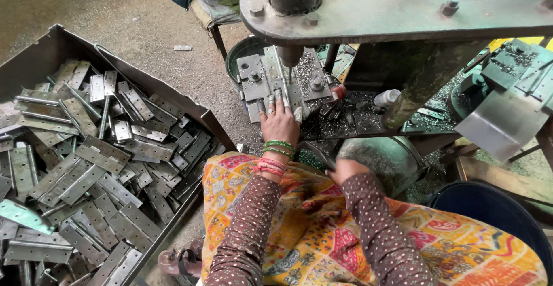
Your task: The person operates a drill press to machine metal brackets. They pick up brackets from a nearby bin, position them under the drill, activate the machine, and then return the processed pieces to the bin.
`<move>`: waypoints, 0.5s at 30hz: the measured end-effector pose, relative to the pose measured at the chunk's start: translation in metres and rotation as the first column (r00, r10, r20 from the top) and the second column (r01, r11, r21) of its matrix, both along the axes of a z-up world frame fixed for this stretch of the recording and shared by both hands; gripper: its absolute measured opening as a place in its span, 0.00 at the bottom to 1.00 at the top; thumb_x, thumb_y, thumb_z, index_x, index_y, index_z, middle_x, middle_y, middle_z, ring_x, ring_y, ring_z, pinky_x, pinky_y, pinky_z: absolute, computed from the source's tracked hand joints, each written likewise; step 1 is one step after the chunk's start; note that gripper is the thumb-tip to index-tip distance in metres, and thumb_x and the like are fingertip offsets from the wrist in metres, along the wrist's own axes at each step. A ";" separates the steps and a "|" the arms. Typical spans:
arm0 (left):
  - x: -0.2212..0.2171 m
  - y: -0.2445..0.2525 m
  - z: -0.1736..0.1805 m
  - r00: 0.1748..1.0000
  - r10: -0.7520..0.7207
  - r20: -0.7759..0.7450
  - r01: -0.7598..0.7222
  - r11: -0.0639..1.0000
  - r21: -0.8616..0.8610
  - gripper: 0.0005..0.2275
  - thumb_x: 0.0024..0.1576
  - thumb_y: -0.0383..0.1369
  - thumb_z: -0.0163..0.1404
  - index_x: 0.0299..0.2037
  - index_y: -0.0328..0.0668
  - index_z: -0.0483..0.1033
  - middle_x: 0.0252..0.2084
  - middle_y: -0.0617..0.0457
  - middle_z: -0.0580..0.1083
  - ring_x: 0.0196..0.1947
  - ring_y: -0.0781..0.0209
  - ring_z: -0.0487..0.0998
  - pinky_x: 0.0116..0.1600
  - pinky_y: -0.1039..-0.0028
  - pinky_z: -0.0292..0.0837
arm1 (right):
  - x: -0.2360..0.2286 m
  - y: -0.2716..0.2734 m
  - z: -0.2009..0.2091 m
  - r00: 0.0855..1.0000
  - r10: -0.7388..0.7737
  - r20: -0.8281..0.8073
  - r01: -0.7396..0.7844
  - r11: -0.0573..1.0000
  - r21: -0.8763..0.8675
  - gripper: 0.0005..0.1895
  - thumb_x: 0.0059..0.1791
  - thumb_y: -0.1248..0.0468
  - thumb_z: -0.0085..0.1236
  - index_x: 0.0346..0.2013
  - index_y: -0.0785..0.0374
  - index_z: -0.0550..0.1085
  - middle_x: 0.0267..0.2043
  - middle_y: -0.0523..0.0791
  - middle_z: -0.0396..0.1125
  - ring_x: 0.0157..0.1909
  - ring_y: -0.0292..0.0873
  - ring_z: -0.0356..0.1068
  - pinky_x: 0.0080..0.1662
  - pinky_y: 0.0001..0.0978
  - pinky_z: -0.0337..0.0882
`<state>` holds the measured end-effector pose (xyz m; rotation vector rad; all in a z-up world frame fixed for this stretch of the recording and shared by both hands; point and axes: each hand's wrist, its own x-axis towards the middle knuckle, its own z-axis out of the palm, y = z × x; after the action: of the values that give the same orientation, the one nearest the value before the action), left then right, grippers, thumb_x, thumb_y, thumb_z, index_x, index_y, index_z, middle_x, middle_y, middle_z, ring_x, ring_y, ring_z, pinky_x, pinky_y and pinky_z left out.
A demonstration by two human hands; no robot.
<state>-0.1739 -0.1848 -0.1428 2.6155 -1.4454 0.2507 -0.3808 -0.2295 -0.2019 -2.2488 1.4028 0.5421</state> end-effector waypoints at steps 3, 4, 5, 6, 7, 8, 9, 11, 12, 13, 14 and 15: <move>0.000 -0.001 0.007 0.999 -0.005 -0.050 0.005 1.000 0.005 0.21 0.58 0.35 0.43 0.62 0.38 0.70 0.70 0.45 0.62 0.68 0.48 0.63 0.69 0.48 0.53 | -0.013 0.011 -0.036 1.000 0.004 -0.008 -0.005 0.993 -0.114 0.20 0.52 0.47 0.54 0.51 0.55 0.75 0.37 0.48 0.76 0.34 0.45 0.79 0.41 0.40 0.80; 0.001 -0.004 0.010 0.997 -0.004 -0.075 0.005 1.000 0.008 0.23 0.57 0.37 0.44 0.62 0.37 0.69 0.69 0.45 0.62 0.68 0.48 0.62 0.69 0.48 0.53 | -0.014 0.007 -0.045 0.999 0.026 -0.030 -0.031 0.982 -0.186 0.19 0.53 0.47 0.52 0.51 0.54 0.74 0.36 0.48 0.77 0.34 0.45 0.78 0.41 0.41 0.80; -0.002 0.004 0.007 0.996 0.005 -0.094 -0.002 1.000 0.027 0.20 0.58 0.36 0.43 0.60 0.39 0.70 0.71 0.46 0.62 0.70 0.49 0.61 0.71 0.48 0.53 | -0.019 0.014 -0.055 0.998 0.054 -0.012 -0.055 0.975 -0.214 0.19 0.52 0.46 0.53 0.50 0.52 0.74 0.37 0.48 0.76 0.36 0.48 0.77 0.42 0.43 0.79; -0.006 0.012 0.004 0.994 0.014 -0.113 -0.009 0.999 0.047 0.18 0.60 0.35 0.43 0.58 0.41 0.72 0.72 0.47 0.61 0.72 0.51 0.60 0.72 0.49 0.52 | -0.025 0.022 -0.064 0.997 0.082 0.005 -0.079 0.967 -0.243 0.19 0.52 0.44 0.54 0.49 0.51 0.75 0.37 0.49 0.76 0.37 0.50 0.77 0.43 0.46 0.78; -0.003 0.007 0.008 0.993 0.018 -0.116 -0.014 0.999 0.039 0.15 0.61 0.34 0.42 0.56 0.42 0.74 0.73 0.48 0.61 0.75 0.52 0.58 0.74 0.49 0.52 | -0.022 0.015 -0.065 0.993 0.110 0.035 -0.095 0.949 -0.299 0.19 0.51 0.43 0.55 0.48 0.50 0.75 0.37 0.49 0.76 0.39 0.52 0.76 0.44 0.48 0.76; -0.002 0.004 0.011 0.996 -0.001 -0.089 0.003 1.000 0.024 0.16 0.60 0.34 0.41 0.57 0.41 0.73 0.73 0.48 0.60 0.73 0.51 0.58 0.72 0.48 0.51 | -0.018 0.009 -0.063 0.995 0.093 0.045 -0.078 0.961 -0.266 0.20 0.51 0.44 0.55 0.49 0.51 0.75 0.38 0.50 0.75 0.39 0.52 0.76 0.45 0.48 0.76; -0.003 0.005 0.010 0.997 -0.015 -0.070 0.016 1.000 0.014 0.17 0.60 0.33 0.40 0.58 0.40 0.72 0.73 0.47 0.59 0.72 0.51 0.58 0.71 0.48 0.51 | -0.019 0.007 -0.061 0.996 0.081 0.045 -0.068 0.972 -0.227 0.20 0.51 0.44 0.55 0.50 0.52 0.74 0.39 0.50 0.75 0.40 0.52 0.76 0.45 0.49 0.76; -0.004 0.009 0.007 0.998 -0.036 -0.047 0.037 0.999 0.037 0.18 0.60 0.32 0.39 0.59 0.39 0.71 0.73 0.45 0.58 0.71 0.50 0.58 0.70 0.47 0.50 | -0.015 0.004 -0.047 0.998 0.037 0.047 -0.030 0.989 -0.147 0.23 0.49 0.44 0.57 0.50 0.54 0.74 0.41 0.51 0.75 0.41 0.52 0.76 0.46 0.48 0.75; -0.003 0.010 0.005 0.998 -0.043 -0.044 0.046 0.997 0.069 0.18 0.61 0.31 0.38 0.60 0.39 0.71 0.73 0.45 0.58 0.72 0.49 0.57 0.72 0.47 0.49 | -0.011 0.002 -0.036 0.999 0.006 0.046 -0.001 0.994 -0.106 0.25 0.48 0.43 0.59 0.50 0.55 0.75 0.41 0.51 0.75 0.42 0.51 0.76 0.47 0.47 0.75; -0.001 0.008 0.004 0.998 -0.051 -0.043 0.055 0.993 0.100 0.17 0.62 0.31 0.38 0.60 0.40 0.71 0.72 0.44 0.59 0.73 0.49 0.56 0.73 0.48 0.48 | -0.008 0.001 -0.024 0.999 -0.025 0.043 0.028 0.998 -0.064 0.26 0.47 0.42 0.61 0.51 0.56 0.75 0.42 0.51 0.75 0.43 0.50 0.76 0.49 0.47 0.74; 0.002 0.004 0.003 0.998 -0.043 -0.047 0.046 0.995 0.085 0.17 0.62 0.31 0.38 0.60 0.39 0.71 0.73 0.44 0.58 0.73 0.49 0.56 0.73 0.47 0.48 | -0.002 -0.003 -0.011 1.000 -0.002 0.015 0.003 0.997 -0.073 0.25 0.48 0.42 0.60 0.50 0.56 0.76 0.42 0.50 0.75 0.42 0.49 0.76 0.48 0.45 0.75; 0.004 0.002 0.000 0.998 -0.039 -0.056 0.043 0.996 0.077 0.17 0.62 0.31 0.38 0.59 0.39 0.71 0.73 0.44 0.58 0.73 0.49 0.55 0.73 0.47 0.47 | 0.001 -0.007 0.002 1.000 0.017 -0.018 -0.018 0.997 -0.074 0.25 0.49 0.43 0.58 0.50 0.56 0.77 0.42 0.49 0.76 0.41 0.48 0.77 0.48 0.44 0.76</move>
<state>-0.1701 -0.1830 -0.1428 2.6275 -1.5185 0.1195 -0.3794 -0.2369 -0.2000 -2.3217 1.4355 0.5247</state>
